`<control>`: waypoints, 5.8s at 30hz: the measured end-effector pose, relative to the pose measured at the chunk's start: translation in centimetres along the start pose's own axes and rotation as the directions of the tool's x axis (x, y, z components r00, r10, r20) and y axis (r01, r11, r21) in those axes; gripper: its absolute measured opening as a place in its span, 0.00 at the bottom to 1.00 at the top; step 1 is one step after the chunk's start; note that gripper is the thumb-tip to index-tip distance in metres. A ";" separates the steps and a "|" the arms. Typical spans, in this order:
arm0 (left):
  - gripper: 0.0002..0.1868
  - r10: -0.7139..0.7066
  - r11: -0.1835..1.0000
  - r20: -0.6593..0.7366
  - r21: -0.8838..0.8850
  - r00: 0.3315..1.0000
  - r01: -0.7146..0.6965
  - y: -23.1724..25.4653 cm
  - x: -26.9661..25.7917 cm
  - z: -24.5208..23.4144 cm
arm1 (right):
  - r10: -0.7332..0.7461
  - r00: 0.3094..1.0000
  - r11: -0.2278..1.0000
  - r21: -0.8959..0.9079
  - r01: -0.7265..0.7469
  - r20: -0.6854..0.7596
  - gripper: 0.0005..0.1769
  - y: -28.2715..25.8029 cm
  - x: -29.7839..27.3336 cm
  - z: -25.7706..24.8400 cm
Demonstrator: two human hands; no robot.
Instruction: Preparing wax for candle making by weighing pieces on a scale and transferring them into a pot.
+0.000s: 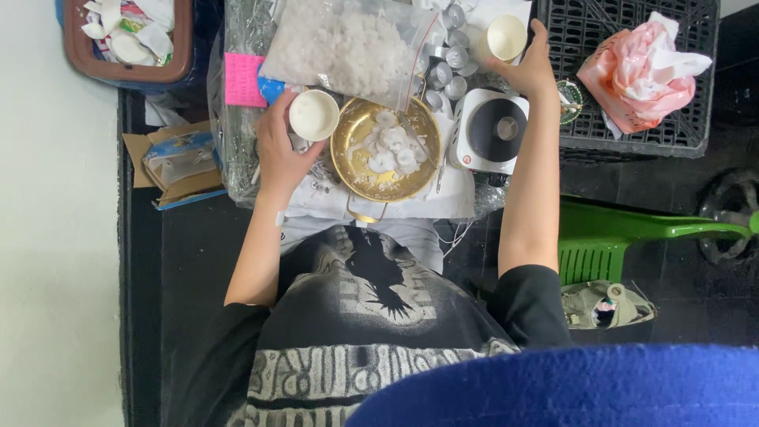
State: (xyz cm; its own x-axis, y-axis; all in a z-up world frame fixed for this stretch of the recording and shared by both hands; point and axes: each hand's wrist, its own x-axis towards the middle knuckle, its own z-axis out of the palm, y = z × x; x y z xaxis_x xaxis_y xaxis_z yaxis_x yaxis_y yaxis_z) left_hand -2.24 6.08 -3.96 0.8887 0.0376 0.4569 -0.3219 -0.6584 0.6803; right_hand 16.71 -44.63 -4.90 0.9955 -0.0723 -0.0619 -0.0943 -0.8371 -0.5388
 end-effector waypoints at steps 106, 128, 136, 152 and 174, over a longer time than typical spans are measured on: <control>0.25 0.173 0.949 0.211 -0.299 0.962 -0.105 9.4 -0.5 1.6 | -0.349 0.904 0.931 0.022 0.365 -0.245 0.65 -5.2 -3.9 -3.1; 0.36 0.347 0.931 0.393 -0.252 0.852 -0.263 12.2 -0.4 5.0 | -0.228 0.883 -0.257 0.849 -0.462 0.411 0.38 -22.0 -27.2 4.5; 0.34 0.428 0.886 0.282 0.056 0.859 -0.460 10.2 2.5 3.7 | -0.259 0.945 -0.059 0.974 -0.220 0.198 0.33 -16.2 -21.2 6.3; 0.09 0.393 0.899 0.032 0.195 0.919 -0.392 7.3 6.3 5.9 | -0.074 0.983 0.885 0.442 0.143 -0.168 0.25 -14.7 -8.5 10.4; 0.06 0.267 0.950 -0.296 -0.079 0.917 -0.302 9.0 10.1 6.1 | -0.016 0.999 0.017 0.999 -0.029 0.029 0.56 -20.5 -5.9 9.3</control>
State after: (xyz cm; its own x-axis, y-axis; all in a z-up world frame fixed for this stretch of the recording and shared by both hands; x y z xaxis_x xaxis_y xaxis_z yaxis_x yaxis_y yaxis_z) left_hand 5.78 -4.08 3.30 0.6329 0.0810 0.7700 -0.5998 -0.5777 0.5537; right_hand 12.68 -21.95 -1.32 0.9960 -0.0427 -0.0779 -0.0435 0.5297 -0.8471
